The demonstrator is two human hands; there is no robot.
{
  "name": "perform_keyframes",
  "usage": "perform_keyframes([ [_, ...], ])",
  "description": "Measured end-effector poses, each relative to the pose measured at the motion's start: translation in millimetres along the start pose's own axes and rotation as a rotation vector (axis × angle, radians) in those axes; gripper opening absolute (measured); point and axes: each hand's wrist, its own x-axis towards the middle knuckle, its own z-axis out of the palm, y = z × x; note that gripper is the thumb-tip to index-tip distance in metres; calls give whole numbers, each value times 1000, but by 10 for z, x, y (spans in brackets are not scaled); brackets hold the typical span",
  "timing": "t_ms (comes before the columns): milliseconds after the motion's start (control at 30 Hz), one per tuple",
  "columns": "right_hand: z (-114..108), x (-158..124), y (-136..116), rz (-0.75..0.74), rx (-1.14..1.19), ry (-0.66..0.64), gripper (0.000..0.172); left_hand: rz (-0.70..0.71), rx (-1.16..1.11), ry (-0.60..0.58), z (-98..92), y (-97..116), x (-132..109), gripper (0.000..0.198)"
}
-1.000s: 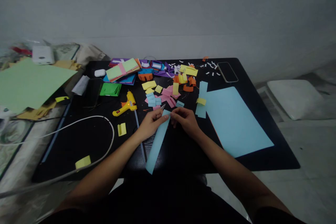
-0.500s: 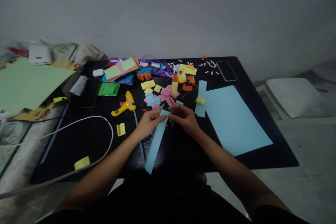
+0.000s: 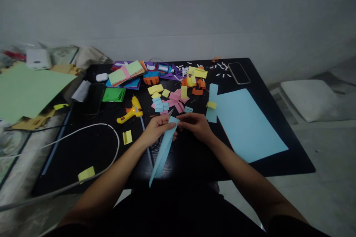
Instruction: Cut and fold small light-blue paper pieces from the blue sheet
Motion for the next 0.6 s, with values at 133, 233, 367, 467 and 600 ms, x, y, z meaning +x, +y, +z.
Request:
perform_keyframes([
  [133,-4,1,18,-3,-19,-7,26,15,11,15,14,11,-9,35],
  [233,-2,1,25,-6,-22,-19,25,37,30,24,15,14,-5,35],
  [367,0,0,19,-18,-28,-21,24,63,62,46,0,6,1,35],
  [467,0,0,17,-13,-37,-19,28,66,82,48,-16,-11,4,34],
  [600,3,0,24,0,-35,2,31,57,75,57,-24,-27,6,33],
])
